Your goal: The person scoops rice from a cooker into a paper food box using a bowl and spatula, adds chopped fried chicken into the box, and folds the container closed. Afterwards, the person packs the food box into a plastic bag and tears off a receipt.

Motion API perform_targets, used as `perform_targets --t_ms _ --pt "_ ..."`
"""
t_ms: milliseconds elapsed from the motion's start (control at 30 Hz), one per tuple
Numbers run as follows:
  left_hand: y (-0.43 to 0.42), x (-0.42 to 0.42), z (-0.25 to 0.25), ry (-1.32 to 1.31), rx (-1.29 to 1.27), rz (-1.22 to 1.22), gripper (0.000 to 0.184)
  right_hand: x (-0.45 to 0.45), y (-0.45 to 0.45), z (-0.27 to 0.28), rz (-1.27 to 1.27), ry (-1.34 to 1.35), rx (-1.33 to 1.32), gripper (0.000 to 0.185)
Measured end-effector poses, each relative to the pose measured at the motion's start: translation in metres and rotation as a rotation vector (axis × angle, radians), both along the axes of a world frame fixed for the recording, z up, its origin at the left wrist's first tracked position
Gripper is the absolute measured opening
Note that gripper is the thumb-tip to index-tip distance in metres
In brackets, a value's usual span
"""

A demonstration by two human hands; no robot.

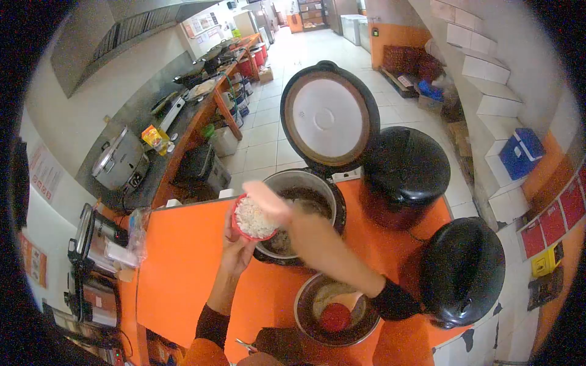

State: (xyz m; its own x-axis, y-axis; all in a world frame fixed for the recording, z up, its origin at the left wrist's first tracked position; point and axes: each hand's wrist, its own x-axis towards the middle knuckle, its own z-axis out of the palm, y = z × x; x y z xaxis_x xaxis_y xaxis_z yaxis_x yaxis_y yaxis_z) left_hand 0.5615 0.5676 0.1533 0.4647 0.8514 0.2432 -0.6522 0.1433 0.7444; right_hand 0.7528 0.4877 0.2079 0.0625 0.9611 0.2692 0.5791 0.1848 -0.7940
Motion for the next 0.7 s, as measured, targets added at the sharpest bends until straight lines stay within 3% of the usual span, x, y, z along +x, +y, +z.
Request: perform_targets --t_ms 100,167,300,367,467,567,700 --pt "-0.001 0.004 0.007 0.131 0.087 0.093 0.087 -0.034 -0.01 -0.018 -0.147 -0.223 0.029 0.03" --pt "0.0 0.005 0.006 0.226 0.125 0.146 0.086 -0.041 -0.017 -0.017 -0.095 -0.219 -0.108 0.032" --pt "0.01 0.002 -0.008 0.245 0.172 0.172 0.084 -0.026 -0.006 -0.027 -0.057 -0.188 -0.108 0.03" --pt "0.012 -0.004 -0.012 0.231 0.129 0.175 0.081 -0.004 0.005 -0.027 0.018 -0.265 0.108 0.03" --pt "0.014 -0.006 -0.013 0.17 0.121 0.219 0.076 0.001 -0.009 0.007 -0.107 -0.178 -0.008 0.031" --pt "0.012 -0.004 -0.007 0.152 0.144 0.242 0.074 -0.024 -0.018 -0.008 -0.091 -0.232 0.008 0.031" --pt "0.008 -0.003 -0.005 0.318 0.359 0.306 0.075 -0.047 -0.021 -0.016 -0.063 -0.343 -0.052 0.031"
